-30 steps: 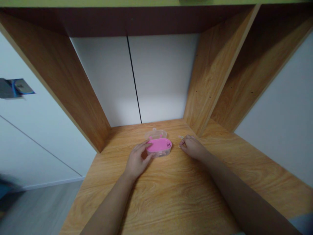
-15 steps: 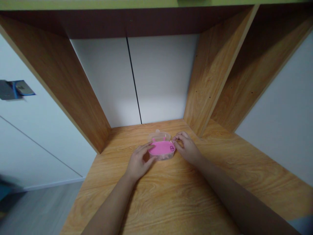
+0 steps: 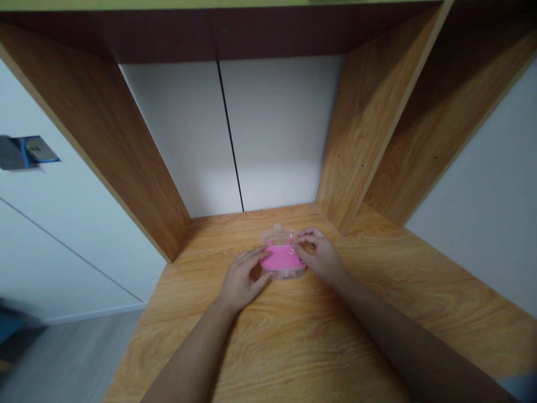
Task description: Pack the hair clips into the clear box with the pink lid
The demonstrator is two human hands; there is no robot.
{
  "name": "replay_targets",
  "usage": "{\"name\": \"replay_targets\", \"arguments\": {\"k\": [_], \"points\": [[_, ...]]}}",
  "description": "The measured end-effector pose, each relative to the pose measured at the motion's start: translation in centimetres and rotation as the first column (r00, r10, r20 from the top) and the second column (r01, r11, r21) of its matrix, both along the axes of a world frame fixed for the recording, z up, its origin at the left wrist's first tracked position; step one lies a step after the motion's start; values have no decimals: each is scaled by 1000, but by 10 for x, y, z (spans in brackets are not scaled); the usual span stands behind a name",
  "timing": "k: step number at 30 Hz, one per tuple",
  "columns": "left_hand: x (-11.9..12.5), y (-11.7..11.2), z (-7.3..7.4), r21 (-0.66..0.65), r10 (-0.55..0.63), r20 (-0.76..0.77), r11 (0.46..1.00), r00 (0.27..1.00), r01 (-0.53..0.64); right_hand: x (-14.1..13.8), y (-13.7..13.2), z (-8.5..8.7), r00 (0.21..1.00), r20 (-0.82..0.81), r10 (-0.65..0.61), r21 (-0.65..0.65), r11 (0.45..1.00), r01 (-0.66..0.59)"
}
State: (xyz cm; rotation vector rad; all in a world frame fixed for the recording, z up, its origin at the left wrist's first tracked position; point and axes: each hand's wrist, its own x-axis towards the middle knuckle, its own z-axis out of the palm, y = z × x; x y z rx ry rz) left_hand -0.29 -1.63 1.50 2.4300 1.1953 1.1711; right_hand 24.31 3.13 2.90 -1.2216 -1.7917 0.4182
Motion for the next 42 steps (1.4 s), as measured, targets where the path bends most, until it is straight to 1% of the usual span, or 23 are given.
{"name": "replay_targets", "arguments": {"k": [2, 4, 7, 10, 12, 15, 21, 30, 34, 42], "points": [[0, 0, -1, 1, -2, 2, 1000, 1000, 2, 7, 6, -1, 999, -17, -33, 43, 998, 34], [0, 0, -2, 9, -1, 19, 1000, 1000, 1, 19, 17, -5, 996, 7, -91, 78, 993, 91], [0, 0, -4, 18, 11, 48, 1000, 999, -12, 45, 36, -16, 962, 147, -231, 109, 970, 216], [-1, 1, -5, 21, 28, 62, 999, 998, -29, 68, 51, -27, 884, 332, -328, 95, 944, 315], [-1, 1, -5, 23, 42, 62, 999, 997, -43, 77, 56, -32, 847, 412, -335, 62, 938, 341], [-3, 2, -4, 20, 70, 56, 997, 996, -72, 80, 59, -37, 828, 461, -319, 33, 939, 344], [-5, 3, -5, 17, 96, 65, 995, 993, -97, 74, 58, -38, 843, 460, -278, -11, 948, 318], [-5, 4, -6, 14, 98, 50, 995, 994, -99, 75, 58, -37, 873, 441, -209, -71, 961, 267], [-5, 4, -6, 21, 95, 57, 995, 994, -97, 74, 58, -37, 874, 438, -209, -71, 962, 265], [-5, 4, -8, 16, 101, 67, 995, 993, -102, 71, 57, -39, 859, 446, -251, -36, 954, 298]]}}
